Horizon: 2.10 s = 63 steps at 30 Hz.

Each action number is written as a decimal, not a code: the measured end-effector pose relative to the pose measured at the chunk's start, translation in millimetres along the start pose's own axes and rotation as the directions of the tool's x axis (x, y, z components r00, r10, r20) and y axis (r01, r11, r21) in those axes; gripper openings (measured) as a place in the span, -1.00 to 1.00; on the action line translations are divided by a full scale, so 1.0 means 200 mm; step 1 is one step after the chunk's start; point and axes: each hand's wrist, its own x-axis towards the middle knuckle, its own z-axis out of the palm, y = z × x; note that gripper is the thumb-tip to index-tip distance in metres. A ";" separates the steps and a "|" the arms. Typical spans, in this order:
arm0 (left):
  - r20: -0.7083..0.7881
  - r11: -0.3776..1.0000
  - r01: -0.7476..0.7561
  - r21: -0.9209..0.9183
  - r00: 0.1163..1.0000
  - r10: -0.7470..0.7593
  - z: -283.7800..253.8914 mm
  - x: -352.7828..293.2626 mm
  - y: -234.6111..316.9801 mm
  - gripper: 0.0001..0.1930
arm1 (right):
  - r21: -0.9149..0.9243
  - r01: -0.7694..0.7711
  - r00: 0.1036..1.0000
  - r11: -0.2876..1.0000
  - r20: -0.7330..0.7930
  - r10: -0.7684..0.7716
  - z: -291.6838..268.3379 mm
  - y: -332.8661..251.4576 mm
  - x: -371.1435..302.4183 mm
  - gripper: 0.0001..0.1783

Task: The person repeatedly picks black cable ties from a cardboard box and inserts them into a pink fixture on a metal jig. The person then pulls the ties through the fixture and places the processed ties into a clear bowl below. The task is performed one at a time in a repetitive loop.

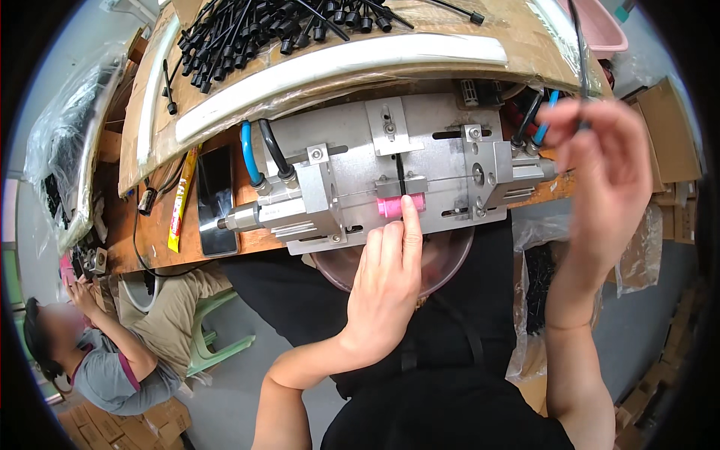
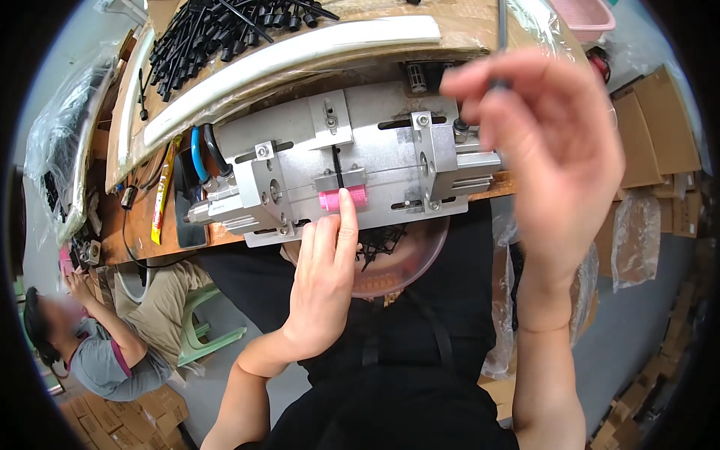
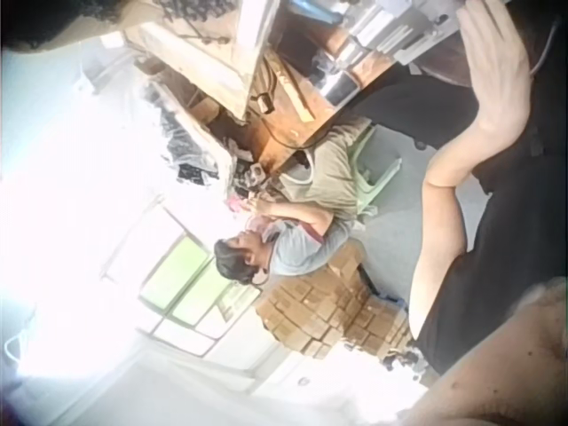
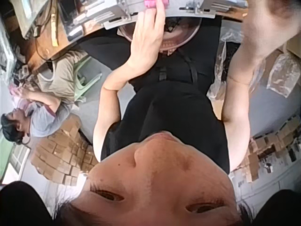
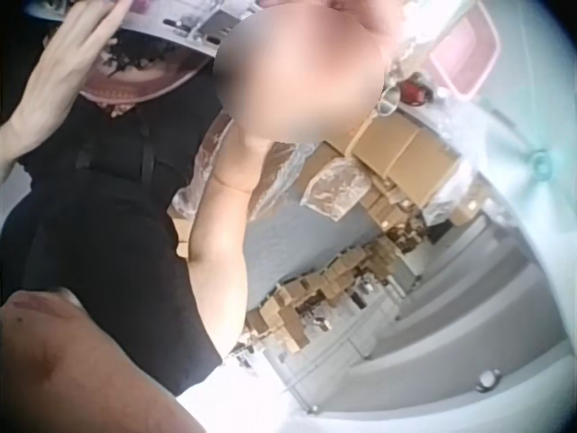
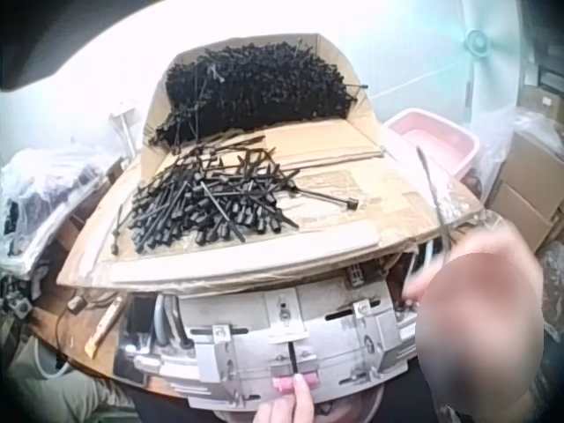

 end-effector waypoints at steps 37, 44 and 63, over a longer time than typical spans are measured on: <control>-0.212 0.934 -0.317 -0.165 0.936 0.280 -0.59 1.10 -0.78 -0.76 | -0.668 0.438 0.866 0.602 0.493 -0.082 0.41 0.36 0.83 -0.76; -0.513 0.926 -0.375 -0.052 0.805 0.298 -0.64 1.04 -0.54 -0.78 | -0.478 0.664 0.704 0.575 0.658 -0.267 0.03 0.39 0.91 -0.83; -0.486 0.995 -0.069 0.077 0.869 0.098 -0.32 0.13 -0.24 -0.37 | -0.041 0.184 0.978 0.982 -0.095 -0.187 -0.03 0.09 0.44 -0.66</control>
